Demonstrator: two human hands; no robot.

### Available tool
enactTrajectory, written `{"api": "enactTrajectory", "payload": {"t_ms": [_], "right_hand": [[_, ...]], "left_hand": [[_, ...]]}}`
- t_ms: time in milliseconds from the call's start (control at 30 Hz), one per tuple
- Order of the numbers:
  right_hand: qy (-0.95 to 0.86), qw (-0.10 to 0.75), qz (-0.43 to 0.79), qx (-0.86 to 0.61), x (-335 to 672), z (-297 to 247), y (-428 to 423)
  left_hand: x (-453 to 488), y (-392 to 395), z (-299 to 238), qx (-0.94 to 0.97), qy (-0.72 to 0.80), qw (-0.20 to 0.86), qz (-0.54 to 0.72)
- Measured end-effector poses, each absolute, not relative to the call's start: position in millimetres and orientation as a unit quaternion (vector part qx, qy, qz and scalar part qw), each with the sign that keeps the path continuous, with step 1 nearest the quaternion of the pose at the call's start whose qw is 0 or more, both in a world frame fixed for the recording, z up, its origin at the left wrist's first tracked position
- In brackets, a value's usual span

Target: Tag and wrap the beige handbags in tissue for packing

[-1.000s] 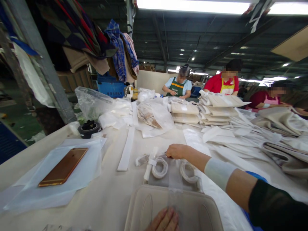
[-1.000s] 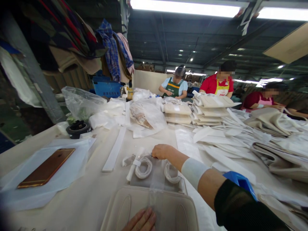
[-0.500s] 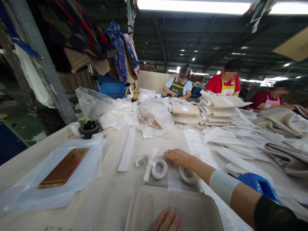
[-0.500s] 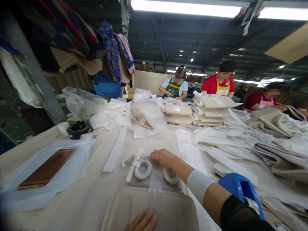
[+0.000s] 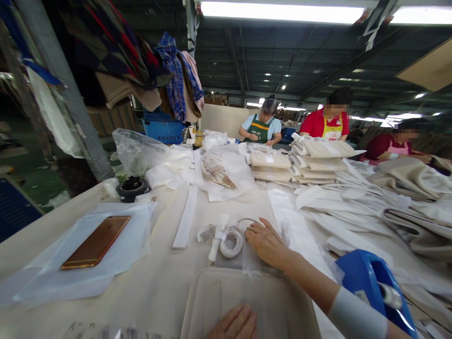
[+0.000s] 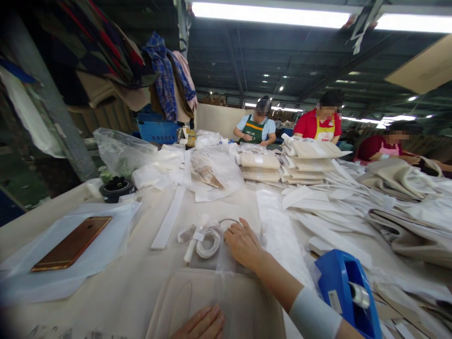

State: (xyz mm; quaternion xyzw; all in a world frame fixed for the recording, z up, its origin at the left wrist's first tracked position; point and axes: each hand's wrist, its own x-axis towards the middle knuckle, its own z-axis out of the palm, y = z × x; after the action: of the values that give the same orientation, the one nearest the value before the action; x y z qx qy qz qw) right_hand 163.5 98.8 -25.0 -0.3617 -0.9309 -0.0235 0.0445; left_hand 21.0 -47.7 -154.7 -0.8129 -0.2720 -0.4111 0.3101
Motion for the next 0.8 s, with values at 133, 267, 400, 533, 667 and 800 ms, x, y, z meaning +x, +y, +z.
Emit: {"api": "enactTrajectory", "payload": {"t_ms": [133, 267, 400, 533, 667, 800], "right_hand": [[-0.931, 0.101, -0.014, -0.35, 174.8, -38.2, 50.2], [-0.922, 0.204, -0.028, -0.328, 191.1, -52.5, -0.8], [-0.931, 0.202, -0.054, -0.299, 203.7, -77.4, -34.6], [-0.932, 0.197, -0.029, -0.304, 205.6, -91.2, -41.2], [-0.936, 0.187, 0.008, -0.299, 205.4, -83.0, -43.0], [-0.943, 0.162, 0.086, -0.278, 209.3, -71.6, -55.5]], "left_hand": [[15.5, -55.4, -139.1, -0.823, -0.257, 0.278, -0.424], [9.7, -65.4, -131.9, -0.86, -0.248, 0.228, -0.383], [5.9, -74.9, -121.2, -0.894, -0.247, 0.159, -0.338], [3.4, -80.4, -104.8, -0.923, -0.26, 0.061, -0.277], [3.4, -81.2, -93.0, -0.928, -0.248, 0.033, -0.276], [3.8, -82.3, -88.1, -0.923, -0.244, 0.005, -0.298]]}}
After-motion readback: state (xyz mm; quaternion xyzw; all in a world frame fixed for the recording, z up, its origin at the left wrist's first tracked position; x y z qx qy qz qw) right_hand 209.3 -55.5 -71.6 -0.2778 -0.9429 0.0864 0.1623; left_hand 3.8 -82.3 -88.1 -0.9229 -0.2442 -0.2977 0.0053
